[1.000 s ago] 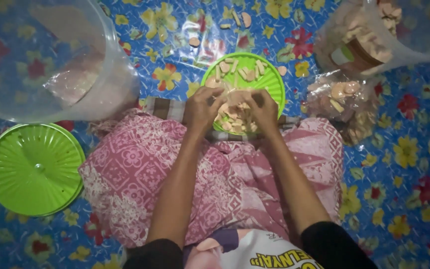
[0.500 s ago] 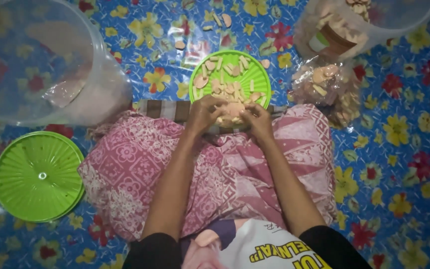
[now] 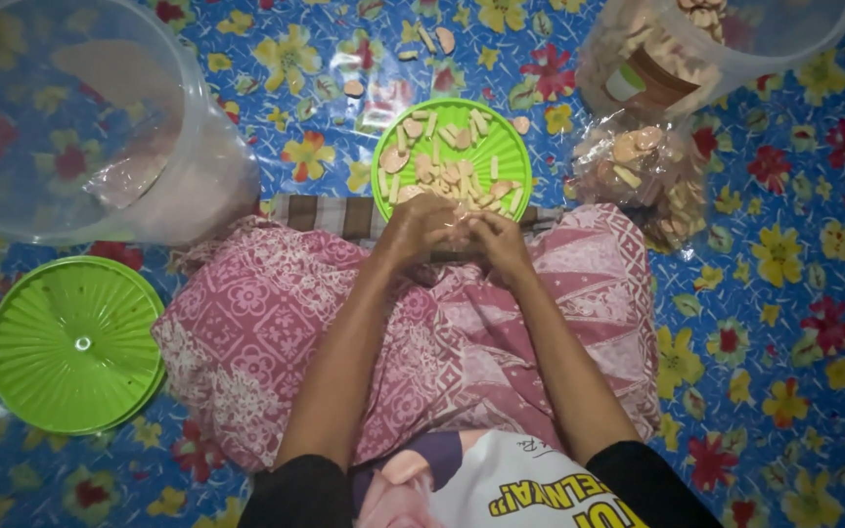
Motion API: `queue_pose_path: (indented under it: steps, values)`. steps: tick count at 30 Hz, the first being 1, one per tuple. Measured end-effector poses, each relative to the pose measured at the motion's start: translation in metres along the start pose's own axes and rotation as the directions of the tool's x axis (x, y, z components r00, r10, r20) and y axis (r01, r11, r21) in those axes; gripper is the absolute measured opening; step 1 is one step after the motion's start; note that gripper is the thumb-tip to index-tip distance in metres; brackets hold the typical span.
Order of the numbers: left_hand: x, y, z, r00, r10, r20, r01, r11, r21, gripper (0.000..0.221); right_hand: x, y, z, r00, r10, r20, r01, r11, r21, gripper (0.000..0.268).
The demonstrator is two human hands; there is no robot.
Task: Sorting small food slices on a plate and then placing them into a plastic bag.
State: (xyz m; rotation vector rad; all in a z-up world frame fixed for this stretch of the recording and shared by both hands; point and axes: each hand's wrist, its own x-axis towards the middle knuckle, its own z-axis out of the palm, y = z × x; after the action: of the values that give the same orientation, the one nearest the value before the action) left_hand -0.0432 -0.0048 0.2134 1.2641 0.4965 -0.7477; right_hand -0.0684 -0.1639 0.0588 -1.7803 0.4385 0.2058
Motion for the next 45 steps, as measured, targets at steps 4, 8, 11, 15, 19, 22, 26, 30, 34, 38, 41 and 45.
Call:
queue_pose_path:
  steps: [4, 8, 11, 15, 19, 22, 26, 30, 34, 38, 41, 45]
  values:
    - [0.000, 0.001, 0.002, 0.994, 0.110, 0.003, -0.110, 0.993, 0.044, 0.024, -0.016, -0.032, -0.005, 0.996, 0.081, 0.031, -0.086, 0.951, 0.297, 0.019]
    - [-0.005, 0.008, 0.007, 1.000, -0.021, 0.016, 0.022, 0.998, -0.062, 0.037, -0.005, -0.016, -0.004, 0.990, 0.139, 0.020, -0.138, 0.941, 0.310, 0.026]
    - [0.039, -0.014, -0.008, 0.992, 0.123, 0.028, -0.122, 0.992, -0.024, 0.030, -0.008, -0.032, -0.005, 0.994, 0.107, -0.025, -0.101, 0.979, 0.176, 0.020]
    - [0.154, -0.082, -0.064, 0.582, 0.809, 0.090, -0.721, 0.461, 0.517, 0.040, -0.010, -0.067, -0.017, 0.969, -0.022, -0.245, -0.011, 0.992, -0.130, 0.017]
    - [0.127, -0.054, -0.071, 0.523, 0.850, -0.066, -0.660, 0.453, 0.599, 0.036, 0.034, -0.019, -0.039, 0.863, -0.459, -0.212, 0.358, 0.851, -0.385, 0.015]
    - [0.125, -0.047, -0.074, 0.438, 0.873, -0.216, -0.701, 0.482, 0.526, 0.039, 0.032, -0.020, -0.025, 0.817, -0.568, -0.100, 0.484, 0.770, -0.415, 0.016]
    - [0.125, -0.048, -0.072, 0.461, 0.854, -0.244, -0.724, 0.520, 0.454, 0.041, 0.030, -0.016, 0.001, 0.753, -0.617, 0.229, 0.634, 0.587, -0.503, 0.017]
    - [0.118, -0.048, -0.066, 0.512, 0.837, -0.196, -0.702, 0.539, 0.466, 0.045, 0.017, -0.035, 0.019, 0.761, -0.593, 0.263, 0.590, 0.465, -0.660, 0.020]
    - [0.130, -0.057, -0.072, 0.558, 0.809, -0.182, -0.662, 0.567, 0.491, 0.047, 0.041, 0.000, 0.027, 0.768, -0.583, 0.266, 0.537, 0.358, -0.764, 0.022]
    - [0.126, -0.058, -0.075, 0.611, 0.786, -0.088, -0.577, 0.519, 0.631, 0.044, 0.027, -0.015, 0.017, 0.861, -0.467, 0.201, 0.471, 0.584, -0.661, 0.016]
    - [0.134, -0.065, -0.072, 0.686, 0.728, 0.013, -0.511, 0.468, 0.721, 0.042, -0.005, -0.046, 0.006, 0.942, -0.328, 0.073, 0.329, 0.852, -0.407, 0.016]
    - [0.147, -0.077, -0.064, 0.696, 0.705, 0.139, -0.552, 0.401, 0.731, 0.037, -0.004, -0.023, -0.011, 0.993, -0.078, -0.085, 0.081, 0.996, 0.026, 0.018]
